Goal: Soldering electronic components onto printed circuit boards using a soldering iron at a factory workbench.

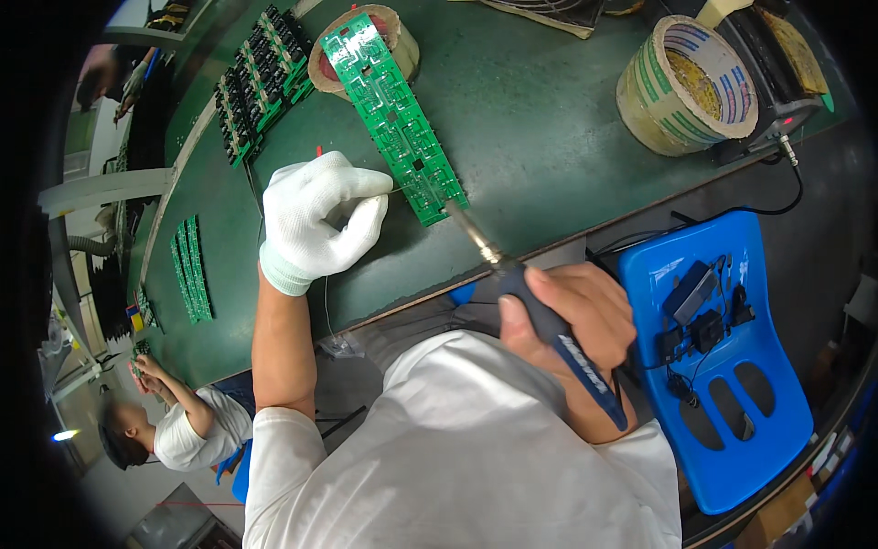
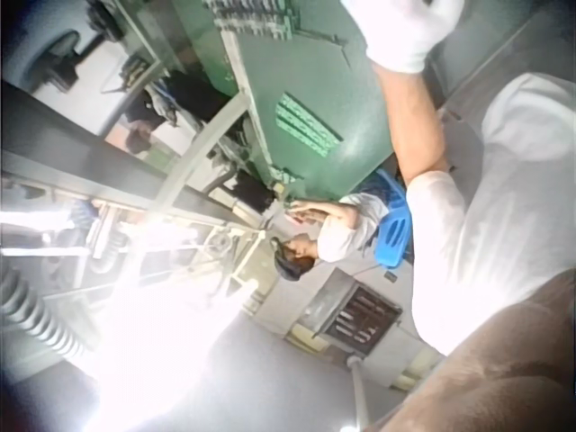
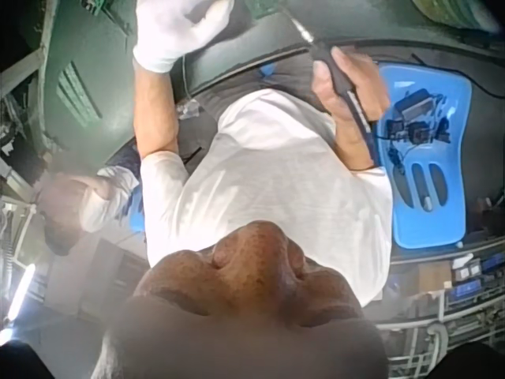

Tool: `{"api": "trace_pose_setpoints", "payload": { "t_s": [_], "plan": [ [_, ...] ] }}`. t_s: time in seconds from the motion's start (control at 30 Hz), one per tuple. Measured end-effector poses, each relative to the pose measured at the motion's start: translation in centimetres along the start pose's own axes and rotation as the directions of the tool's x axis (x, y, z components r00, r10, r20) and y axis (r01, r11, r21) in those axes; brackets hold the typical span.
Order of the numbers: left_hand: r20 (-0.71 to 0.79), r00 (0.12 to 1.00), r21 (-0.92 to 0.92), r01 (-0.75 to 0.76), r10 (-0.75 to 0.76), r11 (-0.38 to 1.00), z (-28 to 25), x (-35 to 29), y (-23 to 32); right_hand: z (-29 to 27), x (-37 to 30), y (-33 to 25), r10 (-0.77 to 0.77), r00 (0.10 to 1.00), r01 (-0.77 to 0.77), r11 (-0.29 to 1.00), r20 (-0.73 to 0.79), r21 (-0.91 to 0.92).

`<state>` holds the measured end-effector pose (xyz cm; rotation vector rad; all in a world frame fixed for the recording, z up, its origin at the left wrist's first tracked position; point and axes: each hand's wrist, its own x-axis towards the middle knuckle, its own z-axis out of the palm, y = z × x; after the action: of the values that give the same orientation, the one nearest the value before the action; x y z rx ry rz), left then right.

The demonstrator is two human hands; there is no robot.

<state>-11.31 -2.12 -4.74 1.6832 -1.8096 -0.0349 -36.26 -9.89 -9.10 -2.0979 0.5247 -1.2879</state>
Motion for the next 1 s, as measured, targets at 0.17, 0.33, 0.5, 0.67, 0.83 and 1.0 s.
{"api": "trace_pose_setpoints", "payload": {
  "t_s": [0.17, 0.33, 0.5, 0.67, 0.83, 1.0],
  "plan": [
    [0.008, 1.0, -0.011, 0.0, 0.0, 1.0, 0.0, -0.1, 0.3, -0.8, 0.0, 0.1, 0.045, 0.994, -0.046, 0.999, -0.097, -0.014],
    [0.05, 0.998, -0.008, -0.029, 0.03, 1.0, 0.5, -0.1, 0.4, -0.6, -0.1, 0.1, 0.099, 0.994, -0.099, 0.995, -0.045, -0.002],
    [0.071, 0.994, 0.006, -0.077, 0.077, 0.997, 0.9, -0.1, 0.4, -0.4, -0.2, 0.0, 0.111, 0.994, -0.111, 0.994, -0.002, -0.001],
    [0.084, 0.993, 0.022, -0.087, 0.085, 0.996, 1.1, -0.1, 0.2, -0.1, 0.0, 0.2, 0.097, 0.995, -0.098, 0.995, 0.018, 0.011],
    [0.085, 0.992, 0.029, -0.099, 0.096, 0.995, 1.3, 0.0, 0.1, 0.1, 0.1, 0.3, 0.082, 0.996, -0.083, 0.996, 0.018, 0.017],
    [0.09, 0.99, 0.039, -0.11, 0.106, 0.993, 1.4, -0.2, 0.2, 0.0, 0.0, 0.2, 0.048, 0.999, -0.048, 0.999, 0.02, 0.016]
  ]
}}
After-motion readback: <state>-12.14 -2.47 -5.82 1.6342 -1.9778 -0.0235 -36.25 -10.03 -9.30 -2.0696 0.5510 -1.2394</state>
